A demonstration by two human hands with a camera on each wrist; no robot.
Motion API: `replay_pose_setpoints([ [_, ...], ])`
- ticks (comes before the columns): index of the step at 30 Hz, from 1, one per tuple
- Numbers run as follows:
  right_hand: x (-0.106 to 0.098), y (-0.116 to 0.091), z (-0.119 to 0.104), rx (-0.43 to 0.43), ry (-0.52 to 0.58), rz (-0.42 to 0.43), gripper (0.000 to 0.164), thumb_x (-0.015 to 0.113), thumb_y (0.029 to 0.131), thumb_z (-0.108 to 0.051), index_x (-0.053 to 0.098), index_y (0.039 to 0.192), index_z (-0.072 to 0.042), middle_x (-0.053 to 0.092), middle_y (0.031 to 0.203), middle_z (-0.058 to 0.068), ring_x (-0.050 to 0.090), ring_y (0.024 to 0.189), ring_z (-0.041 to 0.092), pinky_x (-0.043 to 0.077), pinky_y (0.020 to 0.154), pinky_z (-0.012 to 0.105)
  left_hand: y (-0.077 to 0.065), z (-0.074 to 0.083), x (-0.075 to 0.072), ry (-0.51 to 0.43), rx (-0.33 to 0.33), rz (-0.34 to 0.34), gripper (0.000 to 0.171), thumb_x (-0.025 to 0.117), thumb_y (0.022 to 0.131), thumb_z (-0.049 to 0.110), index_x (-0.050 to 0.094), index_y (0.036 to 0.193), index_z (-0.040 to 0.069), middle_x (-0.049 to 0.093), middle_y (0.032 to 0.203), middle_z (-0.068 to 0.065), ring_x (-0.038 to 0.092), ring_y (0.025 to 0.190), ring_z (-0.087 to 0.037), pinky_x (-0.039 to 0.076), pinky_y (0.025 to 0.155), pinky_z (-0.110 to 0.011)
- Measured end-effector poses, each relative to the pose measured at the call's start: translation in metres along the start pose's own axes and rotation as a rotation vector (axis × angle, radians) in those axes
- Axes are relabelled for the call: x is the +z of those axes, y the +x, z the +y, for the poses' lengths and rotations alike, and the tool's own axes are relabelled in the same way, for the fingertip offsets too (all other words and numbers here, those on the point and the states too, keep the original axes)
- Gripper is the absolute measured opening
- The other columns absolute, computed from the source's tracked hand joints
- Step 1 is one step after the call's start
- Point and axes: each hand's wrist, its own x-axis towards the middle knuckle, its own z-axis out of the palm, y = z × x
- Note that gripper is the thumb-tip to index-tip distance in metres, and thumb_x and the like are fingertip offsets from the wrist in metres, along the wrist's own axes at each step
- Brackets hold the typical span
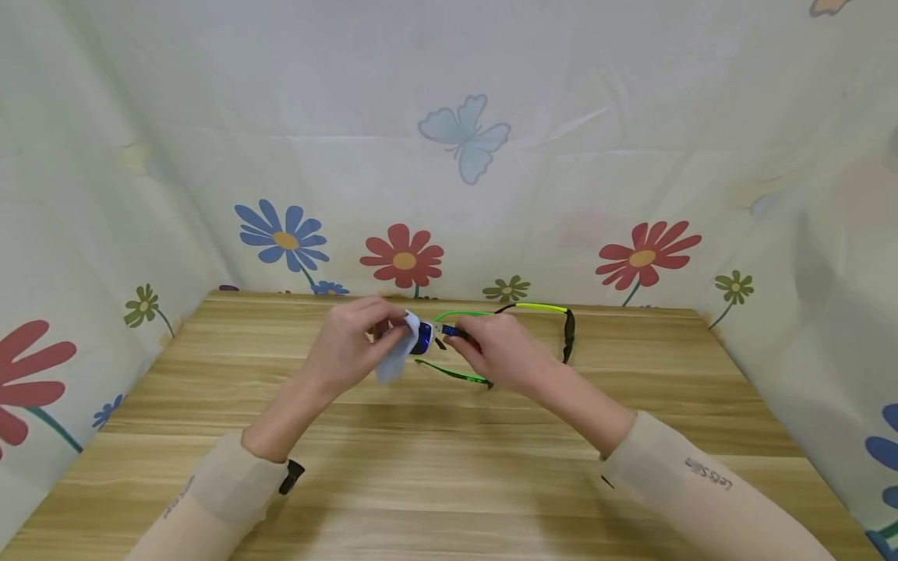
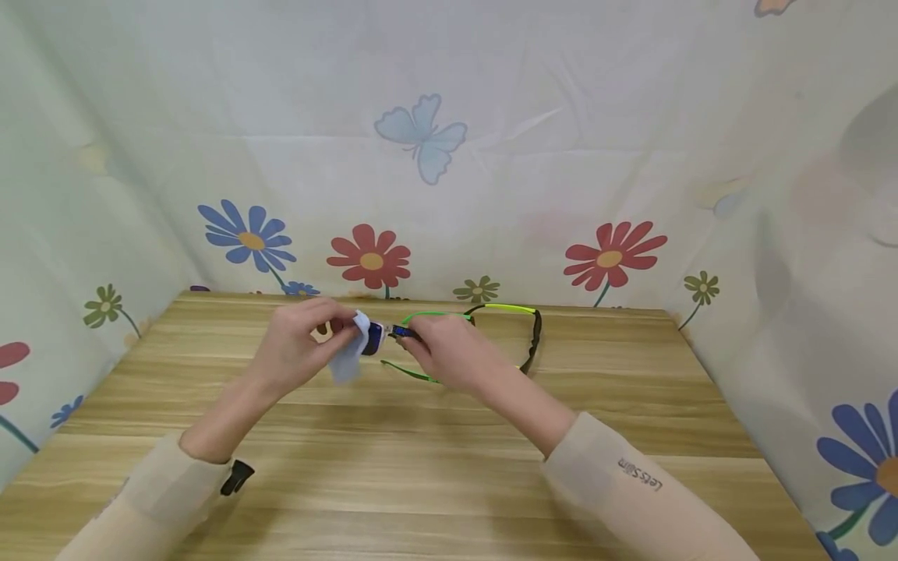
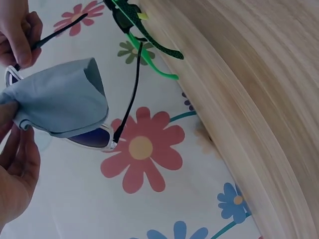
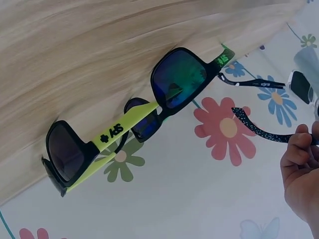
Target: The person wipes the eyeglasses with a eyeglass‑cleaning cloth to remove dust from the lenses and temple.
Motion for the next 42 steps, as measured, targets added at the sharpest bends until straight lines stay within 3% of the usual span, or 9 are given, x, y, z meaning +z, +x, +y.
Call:
replay_pose_setpoints([
  [13, -0.001, -0.003, -0.003, 0.012, 0.04, 0.034, 0.019, 0.064, 0.103, -0.012, 0.057, 0.085, -0.01, 0.042, 0.063, -0.008, 0.036, 0.047, 0.003, 0.035, 0.047, 0.023, -0.001, 0.007, 0.009, -0.099, 0.1, 0.031, 0.019, 0.085, 0.082, -0.002, 0.079, 0.099, 0.003, 0.07, 0.099, -0.006, 0.068, 0.082, -0.016, 0.057, 0.067, -0.028],
  [25, 0.0, -0.006, -0.006, 0.036, -0.011, 0.042, 0.02, 0.061, 0.104, -0.012, 0.054, 0.086, -0.01, 0.042, 0.065, -0.007, 0.037, 0.049, 0.005, 0.035, 0.047, 0.023, 0.0, 0.01, 0.012, -0.067, 0.171, 0.064, 0.023, 0.086, 0.079, -0.004, 0.078, 0.099, 0.003, 0.067, 0.102, -0.008, 0.067, 0.093, -0.023, 0.058, 0.071, -0.034],
  [34, -0.005, -0.009, -0.004, 0.053, -0.045, 0.057, 0.017, 0.062, 0.104, -0.012, 0.054, 0.09, -0.008, 0.043, 0.067, -0.005, 0.04, 0.053, 0.009, 0.037, 0.049, 0.025, -0.002, 0.006, 0.006, -0.026, 0.127, 0.062, 0.022, 0.085, 0.079, -0.007, 0.079, 0.098, 0.002, 0.07, 0.102, -0.009, 0.069, 0.095, -0.025, 0.059, 0.081, -0.038],
  [42, -0.008, -0.012, -0.003, 0.025, -0.094, 0.058, 0.021, 0.064, 0.103, -0.011, 0.05, 0.087, -0.008, 0.039, 0.066, -0.005, 0.038, 0.052, 0.009, 0.034, 0.05, 0.025, -0.003, 0.003, 0.005, -0.006, 0.072, 0.035, 0.022, 0.084, 0.08, -0.007, 0.078, 0.1, 0.001, 0.071, 0.102, -0.009, 0.069, 0.097, -0.025, 0.059, 0.079, -0.035],
])
